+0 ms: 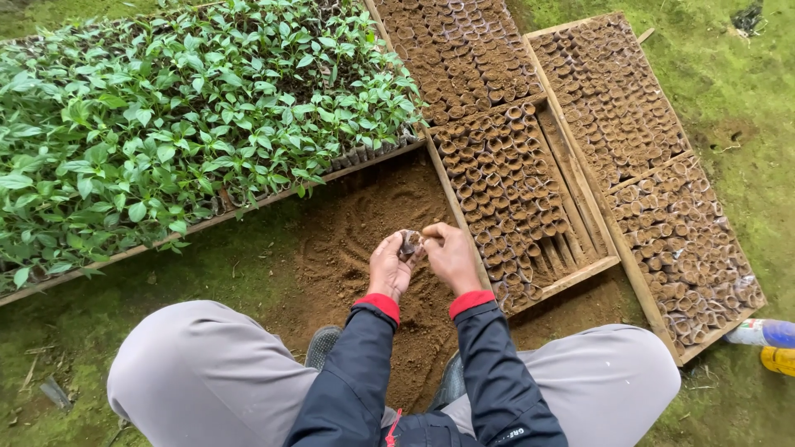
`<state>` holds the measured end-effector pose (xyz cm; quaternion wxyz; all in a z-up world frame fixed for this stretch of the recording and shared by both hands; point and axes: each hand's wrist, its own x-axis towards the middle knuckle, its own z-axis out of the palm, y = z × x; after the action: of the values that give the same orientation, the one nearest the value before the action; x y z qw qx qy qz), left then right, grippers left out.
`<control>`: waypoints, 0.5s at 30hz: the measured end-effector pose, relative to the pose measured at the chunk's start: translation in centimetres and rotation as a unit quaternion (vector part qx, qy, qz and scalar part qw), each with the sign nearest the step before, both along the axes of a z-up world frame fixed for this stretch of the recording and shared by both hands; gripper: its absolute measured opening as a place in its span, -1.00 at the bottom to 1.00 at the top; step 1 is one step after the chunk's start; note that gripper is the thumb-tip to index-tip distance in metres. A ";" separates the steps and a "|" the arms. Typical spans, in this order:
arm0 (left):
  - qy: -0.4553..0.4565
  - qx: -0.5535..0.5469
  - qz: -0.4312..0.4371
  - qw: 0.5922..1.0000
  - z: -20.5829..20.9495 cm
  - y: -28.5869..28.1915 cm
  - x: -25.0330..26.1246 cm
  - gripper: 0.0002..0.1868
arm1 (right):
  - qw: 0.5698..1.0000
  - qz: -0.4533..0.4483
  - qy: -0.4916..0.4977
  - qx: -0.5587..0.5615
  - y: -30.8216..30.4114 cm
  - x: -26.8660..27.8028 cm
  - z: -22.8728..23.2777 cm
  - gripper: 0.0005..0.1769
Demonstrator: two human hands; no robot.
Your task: Filling small biodegradable seedling pots with soil and planting seeds into them.
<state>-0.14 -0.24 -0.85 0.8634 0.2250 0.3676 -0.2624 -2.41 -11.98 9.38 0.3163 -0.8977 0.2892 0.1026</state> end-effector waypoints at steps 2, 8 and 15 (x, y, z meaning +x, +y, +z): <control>-0.008 0.009 -0.006 1.000 -0.2 0.0 0.1 -0.89 | 0.999 0.011 -0.037 -0.004 0.6 -1.0 -1.2 -0.73; -0.001 0.016 -0.003 1.000 0.7 -0.4 0.3 -0.88 | 0.988 0.054 -0.145 -0.011 2.2 -1.7 -0.6 -0.88; 0.057 0.024 -0.045 0.997 -4.4 -1.2 -0.1 -0.82 | 0.980 0.078 -0.176 -0.051 1.8 -1.8 -0.2 -0.90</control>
<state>-0.27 -1.41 -5.29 0.8226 0.2468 0.4123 -0.3040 -4.17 -10.17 9.22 0.3074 -0.9363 0.1633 -0.0476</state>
